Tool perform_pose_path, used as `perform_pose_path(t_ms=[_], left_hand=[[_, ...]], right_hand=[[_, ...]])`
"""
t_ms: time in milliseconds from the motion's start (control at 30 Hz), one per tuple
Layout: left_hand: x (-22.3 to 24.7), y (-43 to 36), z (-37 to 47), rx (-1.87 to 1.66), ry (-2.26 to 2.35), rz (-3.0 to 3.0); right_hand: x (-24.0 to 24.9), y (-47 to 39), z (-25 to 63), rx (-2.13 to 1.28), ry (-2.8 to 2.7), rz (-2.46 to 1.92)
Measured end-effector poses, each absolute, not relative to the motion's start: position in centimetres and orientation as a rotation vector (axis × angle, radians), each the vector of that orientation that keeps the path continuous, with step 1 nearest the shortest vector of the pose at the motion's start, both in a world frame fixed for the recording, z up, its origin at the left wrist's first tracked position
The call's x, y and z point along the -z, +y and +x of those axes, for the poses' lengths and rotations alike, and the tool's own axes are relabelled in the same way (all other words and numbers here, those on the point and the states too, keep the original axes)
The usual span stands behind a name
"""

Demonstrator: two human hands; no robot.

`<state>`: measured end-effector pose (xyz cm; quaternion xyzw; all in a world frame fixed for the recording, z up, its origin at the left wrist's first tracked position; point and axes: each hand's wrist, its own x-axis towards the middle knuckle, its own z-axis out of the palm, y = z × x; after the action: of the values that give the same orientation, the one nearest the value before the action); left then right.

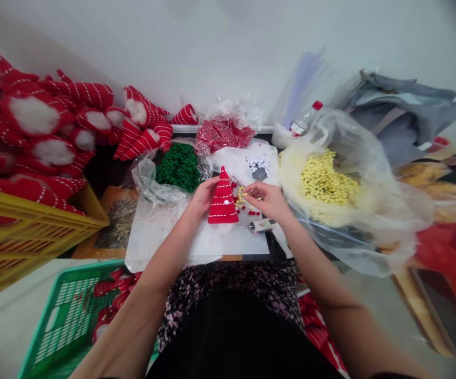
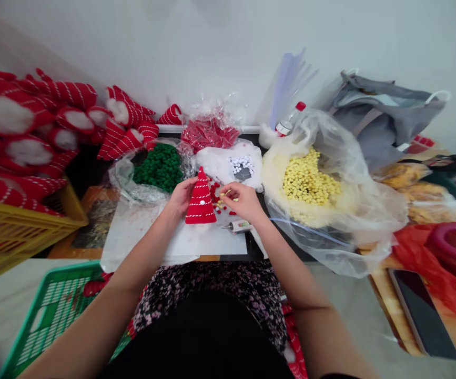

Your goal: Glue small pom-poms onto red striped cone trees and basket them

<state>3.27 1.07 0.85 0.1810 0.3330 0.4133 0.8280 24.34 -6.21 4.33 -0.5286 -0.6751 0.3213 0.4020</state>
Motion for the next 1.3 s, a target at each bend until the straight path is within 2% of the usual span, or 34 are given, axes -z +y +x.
perform_pose_path(t_ms=[333,767,1133,1300], left_hand=[[-1.2,0.8,3.3,-0.897,0.686,0.381],[-1.3,0.7,3.4,-0.900,0.688,0.388],[-1.1,0.6,3.2,-0.912,0.648,0.416],[-1.0,0.7,3.2,-0.878,0.695,0.381]], right_hand=[[-3.8,-6.9,21.6,-0.980,-1.583,-1.221],[-3.3,-6.9,21.1,-0.785,-1.687,-1.191],[-3.3,-7.2,20.8,-0.793,-1.683,-1.213],[-4.5,-7.3,21.9,-0.743,-1.526,-1.253]])
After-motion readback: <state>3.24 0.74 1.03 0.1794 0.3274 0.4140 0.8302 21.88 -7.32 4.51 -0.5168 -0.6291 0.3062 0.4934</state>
